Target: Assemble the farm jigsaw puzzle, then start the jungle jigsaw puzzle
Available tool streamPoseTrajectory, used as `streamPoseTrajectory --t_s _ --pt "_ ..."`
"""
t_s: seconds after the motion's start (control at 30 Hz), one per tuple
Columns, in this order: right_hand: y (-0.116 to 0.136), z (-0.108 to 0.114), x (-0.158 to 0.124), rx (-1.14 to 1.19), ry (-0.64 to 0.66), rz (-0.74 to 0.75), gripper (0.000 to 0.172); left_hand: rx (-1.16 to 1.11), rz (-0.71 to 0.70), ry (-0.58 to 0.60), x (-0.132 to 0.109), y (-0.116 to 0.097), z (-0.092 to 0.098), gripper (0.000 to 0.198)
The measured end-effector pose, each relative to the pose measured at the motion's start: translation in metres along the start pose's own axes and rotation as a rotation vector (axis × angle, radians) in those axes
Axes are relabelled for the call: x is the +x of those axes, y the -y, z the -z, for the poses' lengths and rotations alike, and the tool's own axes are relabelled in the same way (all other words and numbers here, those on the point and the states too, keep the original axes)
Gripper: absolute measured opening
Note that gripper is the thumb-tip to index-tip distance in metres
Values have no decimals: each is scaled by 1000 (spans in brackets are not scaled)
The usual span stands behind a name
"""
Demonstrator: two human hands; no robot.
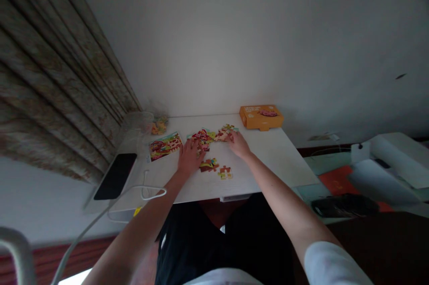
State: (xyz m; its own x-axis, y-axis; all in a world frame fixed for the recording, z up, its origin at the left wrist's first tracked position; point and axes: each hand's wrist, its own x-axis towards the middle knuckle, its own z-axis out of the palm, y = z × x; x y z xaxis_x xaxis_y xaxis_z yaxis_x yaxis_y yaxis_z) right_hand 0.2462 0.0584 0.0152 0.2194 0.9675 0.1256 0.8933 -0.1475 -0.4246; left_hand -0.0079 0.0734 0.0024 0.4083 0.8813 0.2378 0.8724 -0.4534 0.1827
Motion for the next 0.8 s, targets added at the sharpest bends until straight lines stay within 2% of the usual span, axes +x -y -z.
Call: streamPoseTrajectory --t_s 0.1,0.17,0.23,0.33,0.43,0.6,0.8 --pt "22 -14 10 -55 -78 9 38 -8 13 51 1 1 -2 62" --pt "26 -19 11 -85 -118 -29 42 -20 28 82 2 2 -2 63" --pt "20 -22 10 -93 -128 -112 49 -35 39 105 4 4 -2 63" --pt "6 -25 10 -92 -75 -244 60 -64 43 112 10 2 -6 63" --pt "-2 -27 15 -91 -17 -278 65 -77 37 94 24 -4 -12 64" --pt "-1 -31 29 -95 -1 -236 65 -44 106 114 51 -12 -17 67" --pt "0 -33 35 -115 -15 -36 51 -15 169 71 69 -22 -20 57"
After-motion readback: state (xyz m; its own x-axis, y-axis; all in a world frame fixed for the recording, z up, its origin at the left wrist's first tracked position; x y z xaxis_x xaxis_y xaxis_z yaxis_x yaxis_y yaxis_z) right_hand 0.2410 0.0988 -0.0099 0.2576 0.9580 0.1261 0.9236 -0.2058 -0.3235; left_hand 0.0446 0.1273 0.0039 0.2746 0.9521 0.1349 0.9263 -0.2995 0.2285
